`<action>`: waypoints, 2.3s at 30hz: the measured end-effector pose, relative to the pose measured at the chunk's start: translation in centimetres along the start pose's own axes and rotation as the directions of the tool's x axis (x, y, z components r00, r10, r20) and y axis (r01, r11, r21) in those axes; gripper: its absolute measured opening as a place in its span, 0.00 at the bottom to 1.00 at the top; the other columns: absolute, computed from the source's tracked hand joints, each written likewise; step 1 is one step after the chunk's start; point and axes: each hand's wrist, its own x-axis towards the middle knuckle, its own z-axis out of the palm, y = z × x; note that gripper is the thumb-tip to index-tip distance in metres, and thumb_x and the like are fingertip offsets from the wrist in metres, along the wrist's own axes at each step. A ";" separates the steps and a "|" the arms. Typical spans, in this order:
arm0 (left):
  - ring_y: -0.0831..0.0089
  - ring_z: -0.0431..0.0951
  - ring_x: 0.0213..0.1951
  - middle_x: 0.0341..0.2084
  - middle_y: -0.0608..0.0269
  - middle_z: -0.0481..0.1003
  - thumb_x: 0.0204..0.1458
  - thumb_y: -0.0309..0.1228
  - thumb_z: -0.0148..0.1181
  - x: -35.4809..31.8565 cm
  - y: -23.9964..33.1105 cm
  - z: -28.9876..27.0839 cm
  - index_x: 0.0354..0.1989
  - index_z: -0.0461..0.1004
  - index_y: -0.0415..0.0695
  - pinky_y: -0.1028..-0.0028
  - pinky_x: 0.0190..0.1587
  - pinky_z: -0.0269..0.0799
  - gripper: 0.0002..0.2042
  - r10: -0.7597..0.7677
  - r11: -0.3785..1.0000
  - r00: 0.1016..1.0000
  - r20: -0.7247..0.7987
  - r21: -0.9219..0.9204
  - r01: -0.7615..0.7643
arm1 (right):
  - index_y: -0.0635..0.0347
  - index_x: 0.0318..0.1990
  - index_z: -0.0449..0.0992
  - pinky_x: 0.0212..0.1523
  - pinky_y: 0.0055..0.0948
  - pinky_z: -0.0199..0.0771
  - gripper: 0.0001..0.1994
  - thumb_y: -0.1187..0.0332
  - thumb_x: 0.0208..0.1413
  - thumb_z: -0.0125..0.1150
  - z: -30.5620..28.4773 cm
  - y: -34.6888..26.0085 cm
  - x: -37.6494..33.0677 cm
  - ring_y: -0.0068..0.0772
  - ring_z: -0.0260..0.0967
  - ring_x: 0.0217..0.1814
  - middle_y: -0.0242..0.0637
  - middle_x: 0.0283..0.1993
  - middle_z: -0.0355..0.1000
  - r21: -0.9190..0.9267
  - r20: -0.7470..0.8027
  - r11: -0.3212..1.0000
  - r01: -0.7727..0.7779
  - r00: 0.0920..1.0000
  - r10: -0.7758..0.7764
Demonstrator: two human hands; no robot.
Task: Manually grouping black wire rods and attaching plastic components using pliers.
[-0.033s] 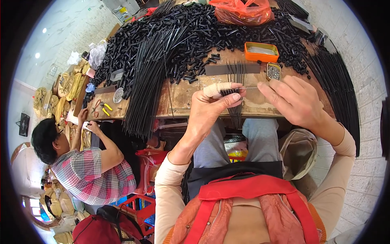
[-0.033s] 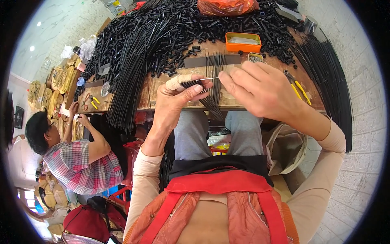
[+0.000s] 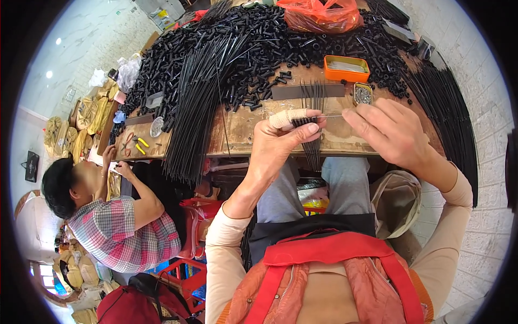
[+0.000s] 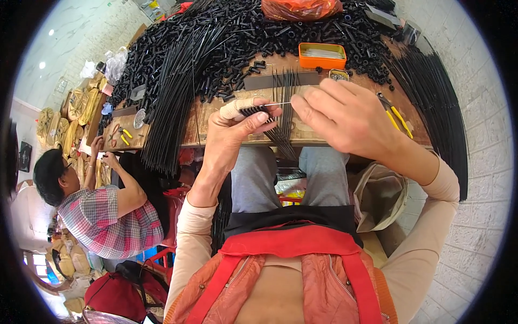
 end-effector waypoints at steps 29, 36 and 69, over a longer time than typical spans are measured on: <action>0.72 0.80 0.41 0.38 0.57 0.80 0.44 0.27 0.70 0.5 -3.4 -2.0 0.52 0.75 0.43 0.72 0.45 0.76 0.23 -0.152 0.749 0.983 0.104 0.661 0.046 | 0.61 0.48 0.76 0.37 0.33 0.73 0.15 0.79 0.51 0.58 4.7 3.0 -0.5 0.39 0.72 0.33 0.39 0.36 0.76 0.504 -0.160 0.835 -0.220 0.926 0.341; 0.54 0.56 0.67 0.67 0.53 0.54 0.35 0.40 0.73 2.1 -10.4 -4.2 0.64 0.62 0.54 0.57 0.66 0.54 0.42 0.083 0.140 0.887 0.455 0.876 -0.462 | 0.64 0.37 0.78 0.39 0.36 0.73 0.07 0.71 0.52 0.58 18.6 14.4 -9.7 0.46 0.74 0.37 0.46 0.35 0.75 0.262 0.261 0.720 -0.642 0.766 0.588; 0.55 0.49 0.70 0.68 0.51 0.52 0.42 0.26 0.58 4.5 -11.2 -4.9 0.65 0.62 0.57 0.54 0.69 0.45 0.35 -0.075 -0.027 0.880 0.470 0.881 -0.473 | 0.65 0.30 0.79 0.40 0.39 0.73 0.07 0.71 0.46 0.61 22.6 19.3 -8.4 0.50 0.73 0.36 0.50 0.31 0.74 0.077 0.493 0.688 -0.722 0.627 0.603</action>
